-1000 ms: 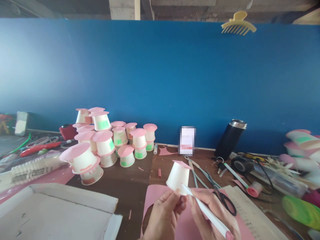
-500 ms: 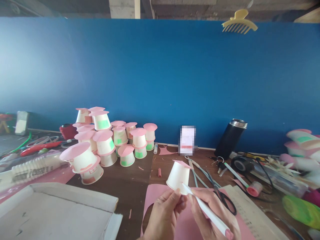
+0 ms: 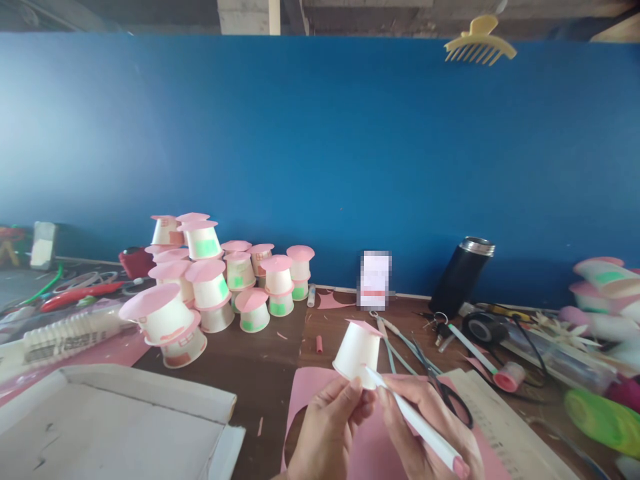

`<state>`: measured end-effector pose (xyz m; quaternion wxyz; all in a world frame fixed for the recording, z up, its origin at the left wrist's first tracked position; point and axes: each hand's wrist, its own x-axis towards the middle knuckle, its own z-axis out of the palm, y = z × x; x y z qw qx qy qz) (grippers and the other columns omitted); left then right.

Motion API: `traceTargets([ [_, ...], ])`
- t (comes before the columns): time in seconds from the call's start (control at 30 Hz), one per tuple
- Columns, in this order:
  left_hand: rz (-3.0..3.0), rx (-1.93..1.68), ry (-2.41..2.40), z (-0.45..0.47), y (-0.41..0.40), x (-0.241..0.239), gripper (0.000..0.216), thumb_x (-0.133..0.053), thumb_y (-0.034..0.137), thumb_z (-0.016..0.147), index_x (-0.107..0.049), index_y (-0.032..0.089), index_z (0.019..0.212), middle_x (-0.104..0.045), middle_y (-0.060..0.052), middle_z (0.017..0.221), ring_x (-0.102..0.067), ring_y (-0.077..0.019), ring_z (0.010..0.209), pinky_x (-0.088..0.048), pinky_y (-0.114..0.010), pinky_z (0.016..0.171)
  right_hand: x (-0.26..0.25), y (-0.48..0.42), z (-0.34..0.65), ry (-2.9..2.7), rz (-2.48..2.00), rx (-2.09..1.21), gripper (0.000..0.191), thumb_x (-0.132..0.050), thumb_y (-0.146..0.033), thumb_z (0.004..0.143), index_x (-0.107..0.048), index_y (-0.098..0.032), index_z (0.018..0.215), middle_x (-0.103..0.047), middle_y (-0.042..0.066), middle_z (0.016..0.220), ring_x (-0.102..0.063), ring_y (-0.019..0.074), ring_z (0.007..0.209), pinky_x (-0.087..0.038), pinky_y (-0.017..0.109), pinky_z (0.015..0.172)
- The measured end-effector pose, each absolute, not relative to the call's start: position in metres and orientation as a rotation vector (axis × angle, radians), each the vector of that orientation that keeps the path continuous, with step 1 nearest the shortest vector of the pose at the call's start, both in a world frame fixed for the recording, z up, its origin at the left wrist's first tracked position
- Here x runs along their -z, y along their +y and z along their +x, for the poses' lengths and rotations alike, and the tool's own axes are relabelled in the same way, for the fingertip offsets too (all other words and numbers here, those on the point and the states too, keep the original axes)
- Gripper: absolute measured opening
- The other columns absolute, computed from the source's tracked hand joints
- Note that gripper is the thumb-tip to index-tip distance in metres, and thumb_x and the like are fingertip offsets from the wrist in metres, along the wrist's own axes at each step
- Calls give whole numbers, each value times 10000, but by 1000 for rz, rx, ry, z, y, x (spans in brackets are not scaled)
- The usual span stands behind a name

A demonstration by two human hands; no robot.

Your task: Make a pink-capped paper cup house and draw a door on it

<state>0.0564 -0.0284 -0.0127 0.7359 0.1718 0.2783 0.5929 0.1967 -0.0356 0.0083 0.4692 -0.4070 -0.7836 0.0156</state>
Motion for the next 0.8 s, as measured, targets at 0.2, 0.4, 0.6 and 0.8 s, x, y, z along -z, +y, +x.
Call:
traceTargets([
  [0.2, 375, -1303, 611, 57, -28, 14, 278, -874, 334, 625, -768, 104, 739, -696, -62, 715, -611, -122, 711, -473, -241, 736, -9, -36, 196, -1911, -991, -41, 112, -547, -205, 942, -592, -204, 1045, -708, 73, 896, -704, 159, 746, -555, 236, 669],
  [0.4, 368, -1303, 601, 57, -29, 10, 287, -879, 340, 613, -769, 106, 739, -698, -63, 734, -603, -120, 703, -474, -239, 725, -8, -37, 197, -1911, -1001, -29, 101, -549, -215, 943, -592, -204, 1034, -705, 66, 890, -705, 157, 739, -551, 235, 666],
  [0.6, 341, -1305, 611, 57, -28, 11, 293, -895, 334, 577, -761, 111, 712, -704, -67, 725, -597, -126, 688, -475, -249, 718, -9, -36, 197, -1920, -1010, -39, 107, -549, -221, 945, -592, -207, 1042, -703, 59, 888, -705, 153, 735, -553, 231, 668],
  [0.8, 354, -1306, 611, 56, -29, 10, 300, -892, 326, 579, -769, 108, 744, -704, -71, 731, -597, -138, 708, -470, -260, 733, -9, -37, 197, -1904, -1016, -44, 102, -556, -222, 940, -599, -213, 1031, -690, 40, 842, -704, 154, 726, -556, 231, 665],
])
